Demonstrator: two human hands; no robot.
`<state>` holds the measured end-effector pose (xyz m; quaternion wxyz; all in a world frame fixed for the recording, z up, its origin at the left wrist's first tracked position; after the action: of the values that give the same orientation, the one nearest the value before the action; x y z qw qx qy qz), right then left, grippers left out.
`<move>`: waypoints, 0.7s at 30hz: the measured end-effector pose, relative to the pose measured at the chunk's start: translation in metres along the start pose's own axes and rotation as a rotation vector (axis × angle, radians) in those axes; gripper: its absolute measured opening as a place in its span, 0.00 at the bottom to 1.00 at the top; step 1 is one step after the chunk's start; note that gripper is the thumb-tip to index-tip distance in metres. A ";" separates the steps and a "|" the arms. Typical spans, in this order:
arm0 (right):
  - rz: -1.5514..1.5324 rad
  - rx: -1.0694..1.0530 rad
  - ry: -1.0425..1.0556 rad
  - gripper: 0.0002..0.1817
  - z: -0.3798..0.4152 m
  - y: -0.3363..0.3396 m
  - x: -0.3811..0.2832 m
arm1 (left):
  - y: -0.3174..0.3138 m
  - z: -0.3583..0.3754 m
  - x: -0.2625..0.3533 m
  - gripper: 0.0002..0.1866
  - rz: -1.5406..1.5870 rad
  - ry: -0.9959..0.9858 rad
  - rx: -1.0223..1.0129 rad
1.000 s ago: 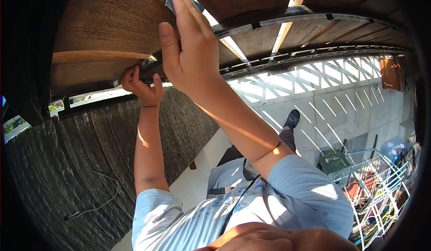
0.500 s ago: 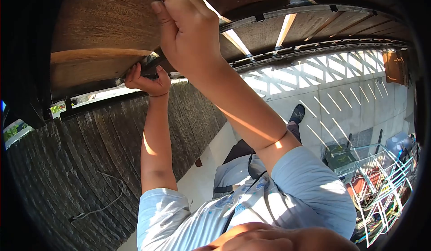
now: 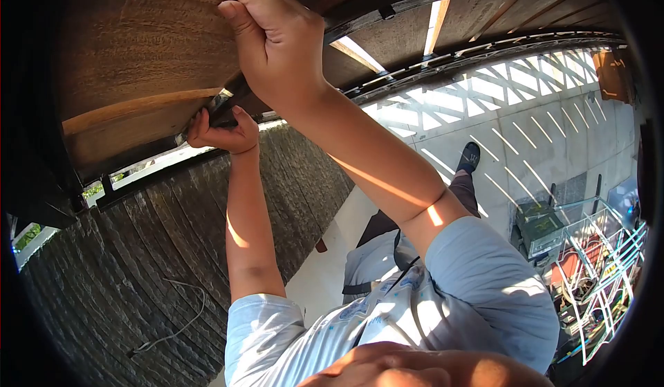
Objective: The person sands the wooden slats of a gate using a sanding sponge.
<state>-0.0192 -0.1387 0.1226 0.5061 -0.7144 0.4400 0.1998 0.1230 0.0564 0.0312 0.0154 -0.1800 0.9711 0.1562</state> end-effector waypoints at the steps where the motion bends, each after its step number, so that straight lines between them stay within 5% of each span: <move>1: -0.044 0.011 -0.008 0.11 0.001 0.000 0.003 | -0.001 0.000 0.000 0.32 0.000 0.006 0.001; 5: 0.032 -0.042 -0.065 0.09 -0.001 0.001 -0.001 | -0.002 0.002 -0.002 0.33 -0.006 0.014 0.014; 8: -0.021 0.155 0.234 0.10 0.003 0.001 0.001 | -0.001 0.003 -0.002 0.32 -0.029 0.000 0.023; 11: -0.039 0.088 0.191 0.13 0.005 0.003 -0.008 | 0.000 0.002 0.000 0.31 -0.028 0.018 0.017; 14: 0.262 -0.043 0.034 0.15 0.002 0.003 -0.022 | -0.002 -0.001 0.003 0.30 0.003 0.043 0.027; 21: 0.137 -0.030 -0.114 0.12 -0.002 0.003 -0.029 | -0.001 0.002 0.004 0.29 0.036 0.087 0.037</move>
<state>-0.0373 -0.1287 0.1426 0.5048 -0.6776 0.4551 0.2809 0.1194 0.0546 0.0290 -0.0264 -0.1687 0.9766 0.1307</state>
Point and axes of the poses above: each hand's wrist, its own z-axis away from the middle knuckle, its own y-axis out of the back of the hand, x = y × z, the point moved 2 cm from there along -z, towards the middle knuckle, and after that the axes turned 8 degrees about x, right-handed, at the moved point
